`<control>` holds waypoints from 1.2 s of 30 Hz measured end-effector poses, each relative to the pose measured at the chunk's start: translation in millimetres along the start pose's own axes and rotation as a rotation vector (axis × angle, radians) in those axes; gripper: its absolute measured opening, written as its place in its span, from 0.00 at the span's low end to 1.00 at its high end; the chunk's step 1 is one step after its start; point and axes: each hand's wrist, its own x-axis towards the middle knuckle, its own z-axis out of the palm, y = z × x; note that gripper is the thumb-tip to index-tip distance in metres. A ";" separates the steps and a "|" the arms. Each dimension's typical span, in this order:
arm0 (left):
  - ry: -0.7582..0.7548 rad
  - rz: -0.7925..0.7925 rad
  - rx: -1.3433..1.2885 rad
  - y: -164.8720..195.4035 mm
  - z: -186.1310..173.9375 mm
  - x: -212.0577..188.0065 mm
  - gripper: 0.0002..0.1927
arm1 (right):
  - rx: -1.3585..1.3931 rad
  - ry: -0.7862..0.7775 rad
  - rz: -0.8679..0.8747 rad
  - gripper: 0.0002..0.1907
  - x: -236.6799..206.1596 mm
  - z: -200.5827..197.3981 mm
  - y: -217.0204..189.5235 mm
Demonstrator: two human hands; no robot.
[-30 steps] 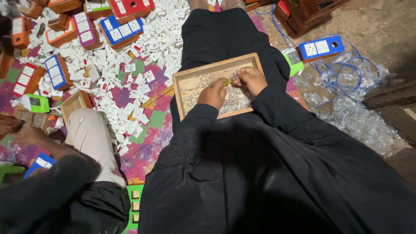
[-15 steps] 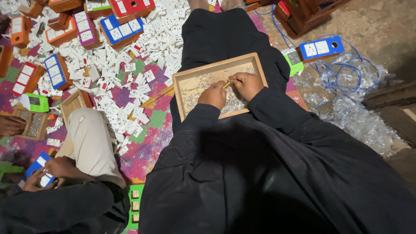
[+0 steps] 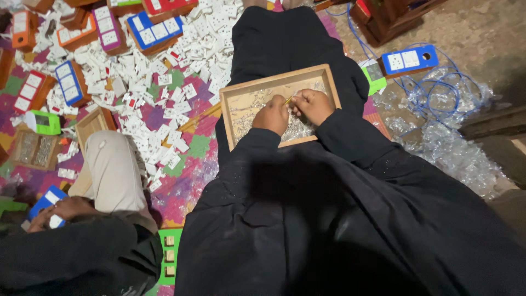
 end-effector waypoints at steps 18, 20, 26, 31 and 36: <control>0.046 -0.003 0.014 4.2 -3.3 -9.7 0.08 | -0.371 -0.154 -0.210 0.09 0.9 -9.9 6.0; 0.039 0.001 0.008 2.4 -2.7 -6.5 0.09 | -0.378 -0.155 -0.165 0.09 0.0 -10.6 8.9; 0.112 -0.278 0.019 -15.1 -19.0 22.8 0.11 | -0.493 -0.451 -0.414 0.06 -5.5 -6.2 13.6; 0.050 0.038 -0.198 -7.7 -16.7 12.6 0.12 | -0.444 -0.293 -0.212 0.08 -2.4 -8.2 18.2; -0.115 0.096 -0.433 -1.4 -16.9 13.1 0.13 | -0.516 -0.228 -0.259 0.07 3.7 -11.7 18.4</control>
